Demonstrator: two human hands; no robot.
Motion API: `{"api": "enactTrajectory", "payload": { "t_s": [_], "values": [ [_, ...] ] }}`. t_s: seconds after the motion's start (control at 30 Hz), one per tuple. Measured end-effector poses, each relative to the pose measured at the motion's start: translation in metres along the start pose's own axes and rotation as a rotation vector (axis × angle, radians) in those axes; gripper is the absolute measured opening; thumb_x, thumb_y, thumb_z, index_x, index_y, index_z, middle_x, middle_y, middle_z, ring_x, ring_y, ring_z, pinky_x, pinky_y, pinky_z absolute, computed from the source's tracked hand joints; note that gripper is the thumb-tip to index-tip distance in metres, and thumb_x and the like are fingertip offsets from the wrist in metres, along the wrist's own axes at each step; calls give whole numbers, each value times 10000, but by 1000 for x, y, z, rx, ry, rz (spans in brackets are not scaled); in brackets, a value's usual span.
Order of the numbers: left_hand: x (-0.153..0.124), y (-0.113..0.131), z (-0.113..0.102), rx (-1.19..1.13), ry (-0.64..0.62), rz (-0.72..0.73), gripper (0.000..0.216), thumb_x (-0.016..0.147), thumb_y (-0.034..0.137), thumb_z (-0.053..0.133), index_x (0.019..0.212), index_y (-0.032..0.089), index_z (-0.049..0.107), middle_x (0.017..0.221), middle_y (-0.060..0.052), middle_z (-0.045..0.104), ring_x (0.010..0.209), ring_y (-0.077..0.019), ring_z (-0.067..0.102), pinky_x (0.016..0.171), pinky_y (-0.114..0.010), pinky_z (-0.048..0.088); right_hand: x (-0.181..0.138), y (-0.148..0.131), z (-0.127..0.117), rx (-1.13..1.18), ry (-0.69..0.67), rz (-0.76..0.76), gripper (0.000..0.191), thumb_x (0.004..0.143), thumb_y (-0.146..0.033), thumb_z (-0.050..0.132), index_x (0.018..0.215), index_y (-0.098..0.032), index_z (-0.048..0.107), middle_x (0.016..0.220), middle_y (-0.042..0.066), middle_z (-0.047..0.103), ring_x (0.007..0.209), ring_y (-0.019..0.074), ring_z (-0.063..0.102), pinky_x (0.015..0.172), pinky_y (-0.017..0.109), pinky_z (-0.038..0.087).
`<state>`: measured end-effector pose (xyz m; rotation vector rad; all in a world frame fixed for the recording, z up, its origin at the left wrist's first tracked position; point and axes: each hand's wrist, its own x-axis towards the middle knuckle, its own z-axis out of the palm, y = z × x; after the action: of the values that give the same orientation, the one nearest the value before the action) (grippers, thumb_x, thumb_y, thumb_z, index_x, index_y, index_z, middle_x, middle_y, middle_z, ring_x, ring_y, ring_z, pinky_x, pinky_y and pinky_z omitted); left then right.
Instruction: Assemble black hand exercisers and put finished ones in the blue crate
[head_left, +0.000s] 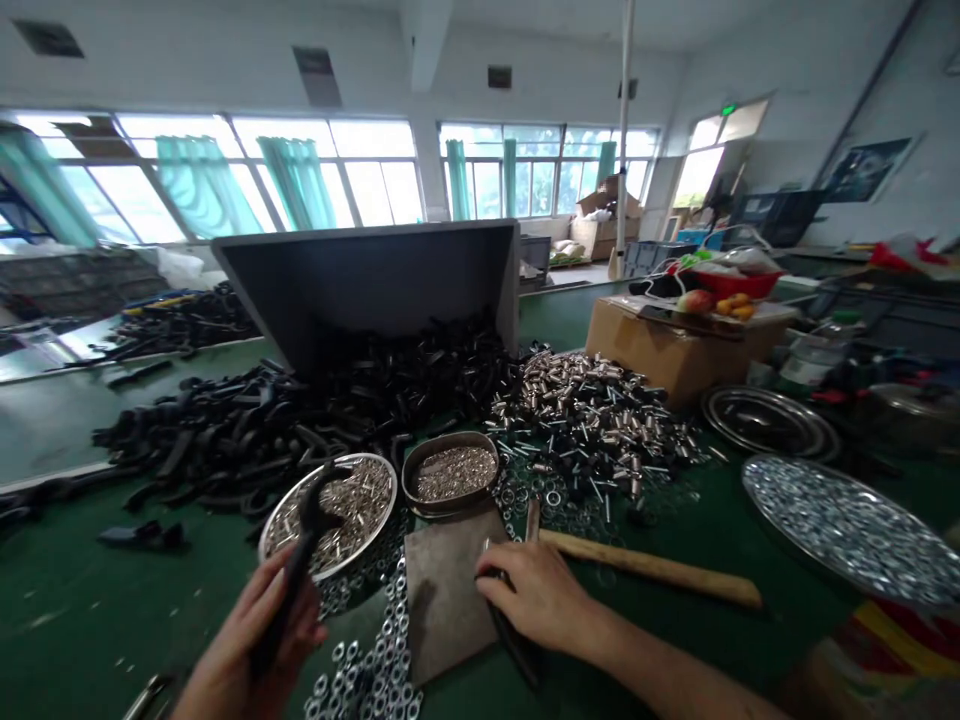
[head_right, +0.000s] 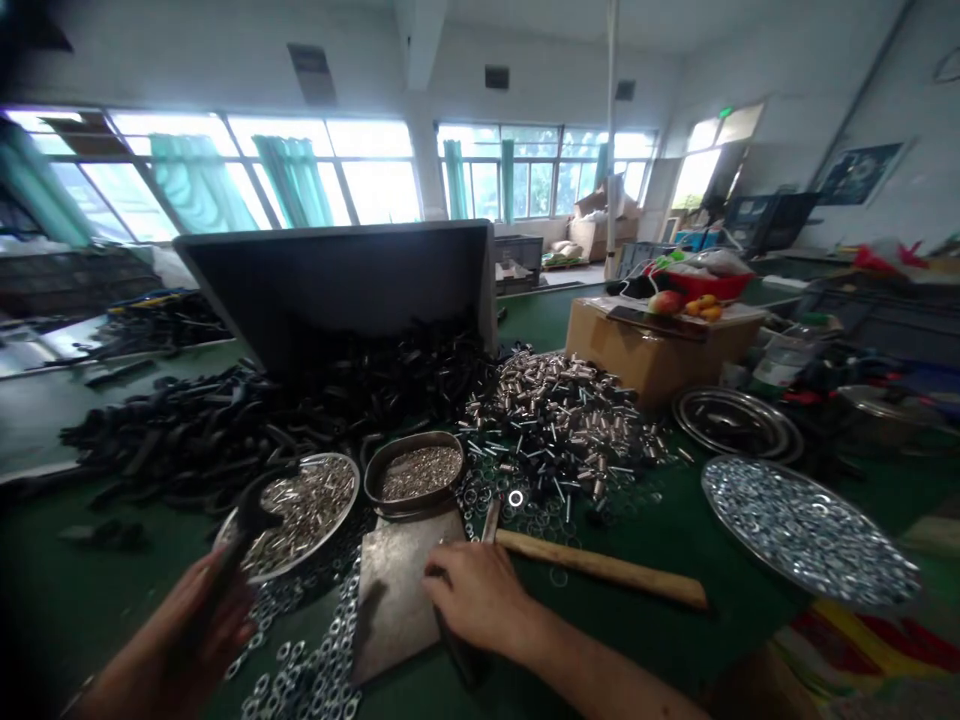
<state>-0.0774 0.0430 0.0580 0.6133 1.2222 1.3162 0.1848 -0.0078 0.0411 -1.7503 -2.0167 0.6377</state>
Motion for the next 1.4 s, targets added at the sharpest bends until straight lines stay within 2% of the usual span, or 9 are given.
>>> {"api": "enactTrajectory", "payload": {
  "t_s": [0.1, 0.2, 0.3, 0.47, 0.63, 0.87, 1.13, 1.23, 1.4],
  "values": [
    [-52, -33, 27, -182, -255, -85, 484, 687, 417, 715, 1113, 233, 576, 657, 25, 566, 541, -107, 534, 518, -237, 496, -9, -7, -5, 273, 63, -32, 219, 851, -297, 500, 937, -223, 687, 954, 21, 709, 910, 168, 631, 806, 262, 435],
    [-80, -54, 45, -276, -512, -197, 549, 697, 258, 694, 1211, 242, 504, 858, -32, 634, 709, -156, 622, 659, -320, 546, -19, -12, -12, 449, 125, -36, 236, 853, -345, 505, 940, -207, 675, 931, 35, 702, 882, 180, 631, 784, 273, 457],
    [-93, -67, 56, -364, -701, -225, 560, 690, 216, 660, 1222, 213, 487, 715, 6, 586, 519, -98, 553, 480, -229, 502, -30, -12, -17, 500, 202, -35, 237, 849, -363, 511, 930, -217, 678, 893, 30, 698, 818, 174, 635, 728, 265, 472],
    [-97, -77, 67, -320, -683, -241, 676, 601, 176, 777, 1185, 243, 443, 535, 112, 454, 296, -5, 303, 275, -104, 275, -43, -17, -20, 541, 304, -61, 245, 852, -370, 513, 796, -211, 691, 751, 14, 692, 695, 157, 642, 652, 247, 492],
    [-93, -79, 68, -232, -721, -272, 708, 614, 252, 788, 1196, 222, 386, 430, 151, 400, 255, -15, 236, 254, -113, 252, -43, -25, -13, 467, 356, -147, 205, 857, -298, 522, 753, -213, 676, 724, -2, 705, 663, 134, 651, 593, 204, 483],
    [-87, -76, 63, -37, -666, -307, 651, 604, 266, 795, 1088, 216, 363, 417, 150, 428, 263, -25, 256, 272, -119, 224, -40, -22, -3, 280, 440, -280, 136, 841, -236, 556, 748, -205, 650, 705, -8, 698, 624, 114, 648, 589, 196, 463],
    [-86, -77, 60, 172, -725, -369, 495, 610, 330, 783, 957, 183, 462, 425, 131, 407, 283, -26, 288, 284, -135, 225, -43, -24, 12, 384, 381, -113, 195, 835, -279, 530, 686, -215, 639, 614, -26, 664, 543, 114, 609, 535, 200, 450],
    [-86, -78, 60, 199, -713, -364, 482, 611, 348, 776, 965, 166, 503, 486, 106, 439, 319, -26, 337, 291, -132, 247, -42, -22, 11, 384, 298, -76, 233, 853, -325, 500, 690, -219, 628, 628, -9, 662, 570, 132, 612, 570, 223, 464],
    [-84, -72, 61, 96, -560, -287, 645, 631, 340, 761, 1176, 202, 444, 633, 71, 507, 391, -38, 408, 322, -136, 310, -39, -11, -4, 339, 141, -286, 185, 853, -351, 501, 916, -231, 628, 867, 44, 692, 783, 180, 642, 699, 284, 490]
  ]
}}
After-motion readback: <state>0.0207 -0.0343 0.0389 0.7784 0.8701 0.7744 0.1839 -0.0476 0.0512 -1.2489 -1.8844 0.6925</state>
